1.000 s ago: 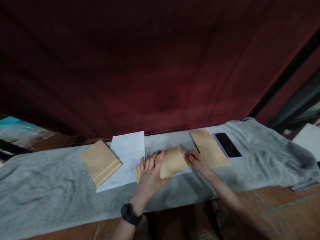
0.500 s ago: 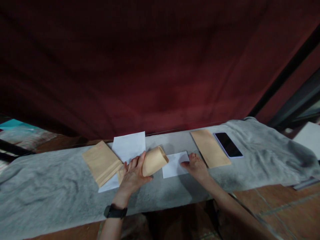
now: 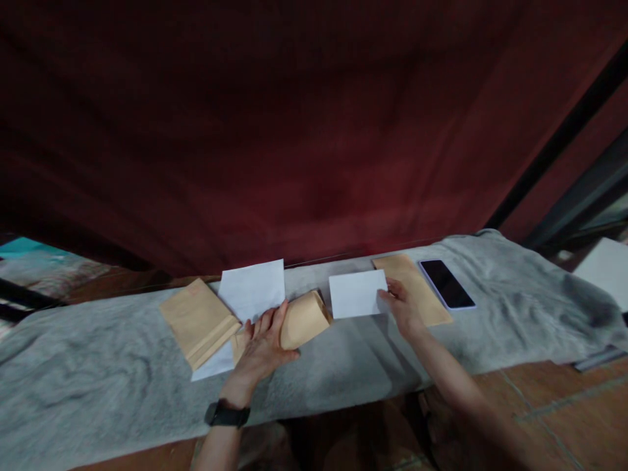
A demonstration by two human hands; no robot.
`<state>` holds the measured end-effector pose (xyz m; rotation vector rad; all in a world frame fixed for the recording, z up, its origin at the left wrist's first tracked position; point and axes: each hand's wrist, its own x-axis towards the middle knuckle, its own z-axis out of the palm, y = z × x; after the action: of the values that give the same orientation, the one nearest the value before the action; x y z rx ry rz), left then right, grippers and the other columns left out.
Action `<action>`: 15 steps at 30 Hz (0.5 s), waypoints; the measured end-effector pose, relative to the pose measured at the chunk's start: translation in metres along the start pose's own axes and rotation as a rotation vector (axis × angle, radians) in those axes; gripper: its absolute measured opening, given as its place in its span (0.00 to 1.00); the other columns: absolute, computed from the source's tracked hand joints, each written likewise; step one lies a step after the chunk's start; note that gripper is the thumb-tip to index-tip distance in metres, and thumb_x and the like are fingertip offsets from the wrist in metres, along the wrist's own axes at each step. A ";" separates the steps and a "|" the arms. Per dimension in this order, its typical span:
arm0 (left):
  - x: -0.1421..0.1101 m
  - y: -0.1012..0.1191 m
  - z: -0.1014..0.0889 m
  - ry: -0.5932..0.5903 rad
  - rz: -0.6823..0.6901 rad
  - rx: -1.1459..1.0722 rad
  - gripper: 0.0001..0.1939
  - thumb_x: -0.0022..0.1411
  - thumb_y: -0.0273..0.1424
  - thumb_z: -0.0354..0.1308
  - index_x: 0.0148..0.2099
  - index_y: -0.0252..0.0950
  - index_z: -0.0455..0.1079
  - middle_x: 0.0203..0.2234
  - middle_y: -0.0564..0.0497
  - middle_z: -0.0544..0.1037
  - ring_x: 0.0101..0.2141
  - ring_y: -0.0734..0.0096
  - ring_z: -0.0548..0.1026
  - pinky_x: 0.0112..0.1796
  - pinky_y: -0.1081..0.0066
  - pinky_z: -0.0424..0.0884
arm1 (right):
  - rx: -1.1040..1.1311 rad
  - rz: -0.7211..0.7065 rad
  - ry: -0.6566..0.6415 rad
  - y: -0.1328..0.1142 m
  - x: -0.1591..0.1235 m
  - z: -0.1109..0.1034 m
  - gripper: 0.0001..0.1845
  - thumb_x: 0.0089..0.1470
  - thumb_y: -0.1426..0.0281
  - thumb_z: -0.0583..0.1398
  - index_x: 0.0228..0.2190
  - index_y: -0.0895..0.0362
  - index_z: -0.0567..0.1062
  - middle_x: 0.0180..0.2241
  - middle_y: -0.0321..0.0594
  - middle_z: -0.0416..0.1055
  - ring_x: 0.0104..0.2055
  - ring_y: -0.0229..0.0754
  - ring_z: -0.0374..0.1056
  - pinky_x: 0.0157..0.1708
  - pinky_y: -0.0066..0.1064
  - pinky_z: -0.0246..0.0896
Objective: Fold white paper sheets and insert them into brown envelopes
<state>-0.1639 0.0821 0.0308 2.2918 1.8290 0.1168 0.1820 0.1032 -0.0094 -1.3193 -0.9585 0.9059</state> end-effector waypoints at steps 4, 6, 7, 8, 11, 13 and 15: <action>0.001 0.007 -0.002 -0.021 -0.002 -0.011 0.56 0.49 0.38 0.64 0.73 0.45 0.35 0.64 0.42 0.59 0.65 0.48 0.54 0.63 0.44 0.37 | 0.171 0.052 0.025 -0.007 -0.004 0.000 0.22 0.44 0.52 0.64 0.36 0.54 0.71 0.30 0.38 0.73 0.31 0.44 0.67 0.33 0.35 0.63; 0.001 0.010 -0.004 -0.030 0.007 -0.022 0.57 0.49 0.38 0.63 0.73 0.45 0.34 0.64 0.42 0.58 0.65 0.49 0.54 0.63 0.44 0.37 | 0.132 0.015 0.021 -0.007 -0.010 0.006 0.21 0.46 0.52 0.63 0.35 0.54 0.71 0.31 0.37 0.73 0.31 0.43 0.67 0.34 0.34 0.63; 0.001 0.012 -0.004 -0.031 0.011 -0.025 0.57 0.49 0.39 0.64 0.73 0.45 0.33 0.64 0.42 0.58 0.65 0.49 0.54 0.63 0.44 0.37 | 0.102 -0.005 0.012 -0.007 -0.012 0.010 0.20 0.47 0.52 0.62 0.35 0.53 0.72 0.31 0.37 0.73 0.32 0.43 0.67 0.34 0.34 0.63; 0.001 0.013 -0.004 -0.032 0.015 -0.024 0.57 0.49 0.39 0.64 0.73 0.45 0.33 0.64 0.42 0.58 0.65 0.48 0.54 0.63 0.45 0.37 | 0.076 -0.020 0.000 -0.007 -0.014 0.013 0.19 0.48 0.53 0.62 0.35 0.53 0.72 0.31 0.37 0.73 0.32 0.43 0.67 0.34 0.34 0.63; 0.002 0.013 -0.003 -0.022 0.017 -0.011 0.57 0.49 0.39 0.63 0.73 0.45 0.33 0.64 0.42 0.58 0.65 0.47 0.54 0.63 0.44 0.37 | -0.020 -0.064 -0.052 -0.005 -0.017 0.017 0.16 0.49 0.55 0.62 0.34 0.54 0.74 0.31 0.38 0.73 0.33 0.44 0.67 0.34 0.34 0.62; 0.002 0.011 -0.003 -0.008 0.015 -0.003 0.57 0.49 0.39 0.63 0.73 0.45 0.32 0.64 0.42 0.58 0.65 0.47 0.54 0.63 0.44 0.38 | -0.112 -0.083 -0.091 -0.004 -0.016 0.014 0.15 0.49 0.56 0.61 0.34 0.54 0.76 0.30 0.38 0.74 0.33 0.44 0.67 0.34 0.34 0.61; 0.002 0.009 -0.002 0.005 0.017 0.002 0.57 0.50 0.39 0.64 0.73 0.45 0.32 0.64 0.41 0.59 0.65 0.47 0.54 0.63 0.44 0.38 | -0.173 -0.057 -0.144 -0.002 -0.013 0.009 0.15 0.49 0.56 0.61 0.32 0.54 0.77 0.29 0.37 0.73 0.32 0.44 0.66 0.32 0.33 0.60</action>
<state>-0.1548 0.0825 0.0347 2.3109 1.8125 0.1237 0.1692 0.0945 -0.0082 -1.3781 -1.2036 0.8991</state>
